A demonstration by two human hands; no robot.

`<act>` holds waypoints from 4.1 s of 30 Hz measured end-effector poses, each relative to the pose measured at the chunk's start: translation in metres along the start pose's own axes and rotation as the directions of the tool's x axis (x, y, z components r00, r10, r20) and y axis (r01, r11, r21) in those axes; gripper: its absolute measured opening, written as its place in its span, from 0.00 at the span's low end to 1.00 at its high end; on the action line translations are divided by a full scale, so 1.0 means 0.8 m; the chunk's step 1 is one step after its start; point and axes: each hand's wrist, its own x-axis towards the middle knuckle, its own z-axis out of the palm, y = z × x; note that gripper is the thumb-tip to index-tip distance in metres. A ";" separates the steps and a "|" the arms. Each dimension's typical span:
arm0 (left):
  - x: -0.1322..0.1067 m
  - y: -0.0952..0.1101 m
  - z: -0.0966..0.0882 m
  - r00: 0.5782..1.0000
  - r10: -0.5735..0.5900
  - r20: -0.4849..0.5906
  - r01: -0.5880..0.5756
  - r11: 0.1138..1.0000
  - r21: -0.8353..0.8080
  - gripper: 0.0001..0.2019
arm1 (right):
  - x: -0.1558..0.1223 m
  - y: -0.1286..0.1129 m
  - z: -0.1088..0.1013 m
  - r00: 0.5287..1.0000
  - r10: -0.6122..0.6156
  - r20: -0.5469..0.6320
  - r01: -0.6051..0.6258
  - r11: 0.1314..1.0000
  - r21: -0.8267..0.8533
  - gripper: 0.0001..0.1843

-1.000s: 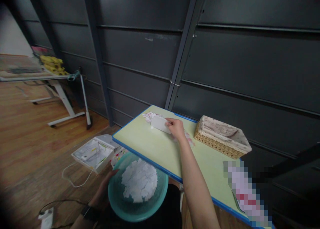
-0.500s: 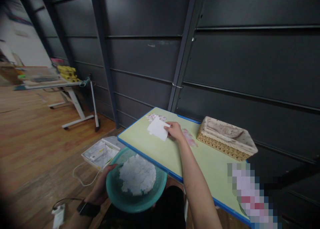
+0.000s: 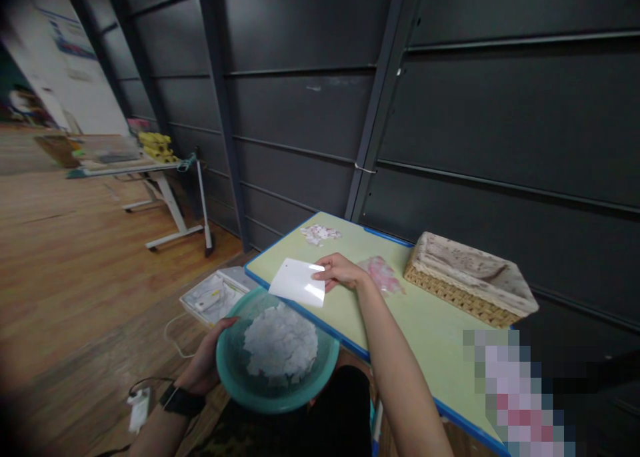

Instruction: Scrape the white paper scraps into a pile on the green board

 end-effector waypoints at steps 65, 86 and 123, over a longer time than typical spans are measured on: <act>-0.002 -0.004 0.008 0.996 -0.068 -0.050 0.067 0.997 -0.022 0.09 | 0.002 0.000 -0.031 0.499 -0.556 -0.665 -0.543 0.397 -0.740 0.21; 0.001 -0.003 0.006 0.998 -0.056 -0.020 0.055 0.998 -0.032 0.11 | -0.004 -0.001 -0.030 0.445 -0.569 -0.692 -0.500 0.483 -0.719 0.22; 0.001 -0.002 0.002 0.999 -0.039 0.006 0.039 0.997 -0.067 0.07 | 0.000 0.008 -0.048 0.506 -0.560 -0.656 -0.160 0.687 -0.709 0.18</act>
